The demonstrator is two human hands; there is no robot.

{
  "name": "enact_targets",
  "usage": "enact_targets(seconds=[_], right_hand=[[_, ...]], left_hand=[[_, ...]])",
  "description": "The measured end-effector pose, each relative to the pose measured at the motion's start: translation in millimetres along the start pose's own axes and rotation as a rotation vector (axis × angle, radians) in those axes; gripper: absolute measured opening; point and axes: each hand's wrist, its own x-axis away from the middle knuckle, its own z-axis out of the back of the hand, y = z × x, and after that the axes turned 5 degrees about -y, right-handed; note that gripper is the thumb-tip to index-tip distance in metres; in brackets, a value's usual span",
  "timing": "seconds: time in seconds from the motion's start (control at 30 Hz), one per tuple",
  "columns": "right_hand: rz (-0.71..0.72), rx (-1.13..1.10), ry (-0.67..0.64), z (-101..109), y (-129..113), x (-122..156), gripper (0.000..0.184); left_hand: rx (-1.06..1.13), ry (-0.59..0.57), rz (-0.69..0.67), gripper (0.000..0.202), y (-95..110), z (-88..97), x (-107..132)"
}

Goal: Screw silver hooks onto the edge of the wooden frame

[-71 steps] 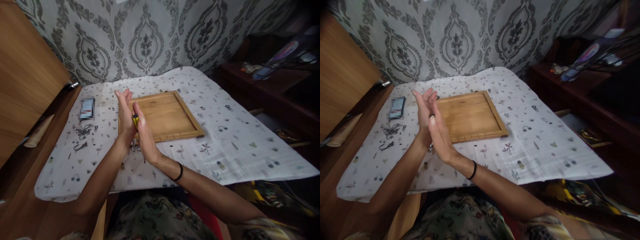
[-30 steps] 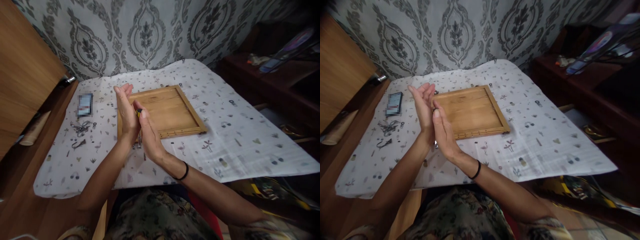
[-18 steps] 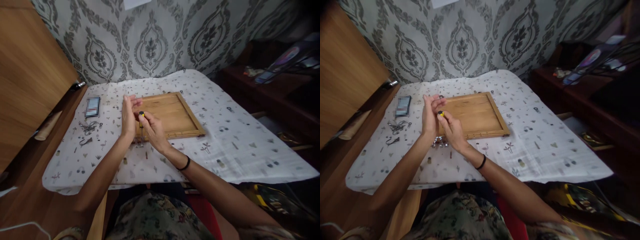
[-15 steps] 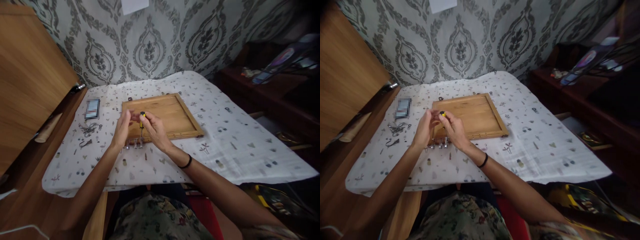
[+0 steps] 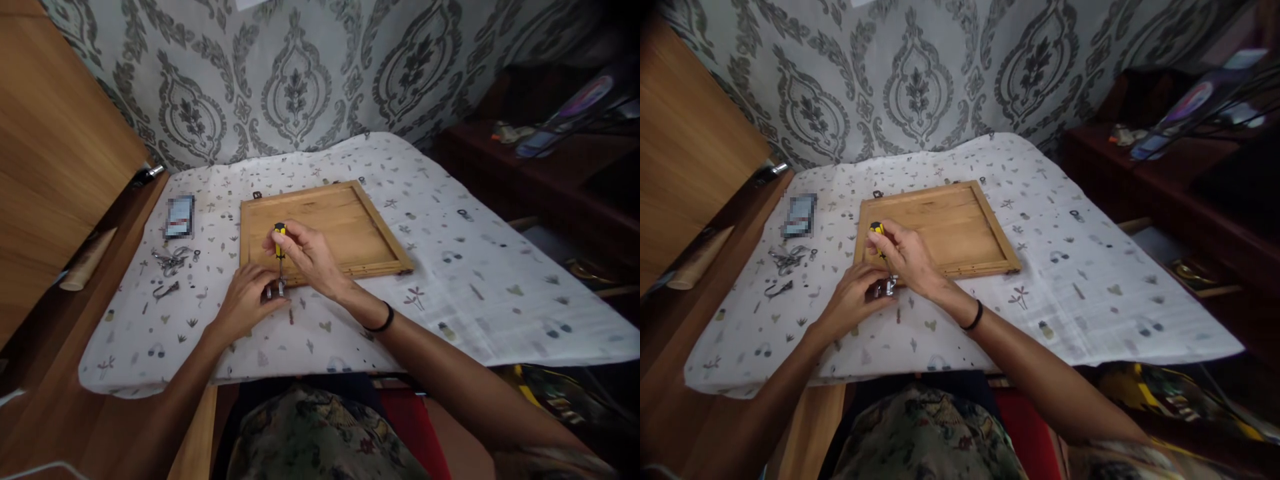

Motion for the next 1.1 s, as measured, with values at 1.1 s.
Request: enact_targets(seconds=[1.1], right_hand=[[0.036, -0.059, 0.091, 2.1, 8.4, 15.7, 0.04]], left_hand=[[0.148, -0.01, 0.059, 0.041, -4.8, 6.9, 5.8]])
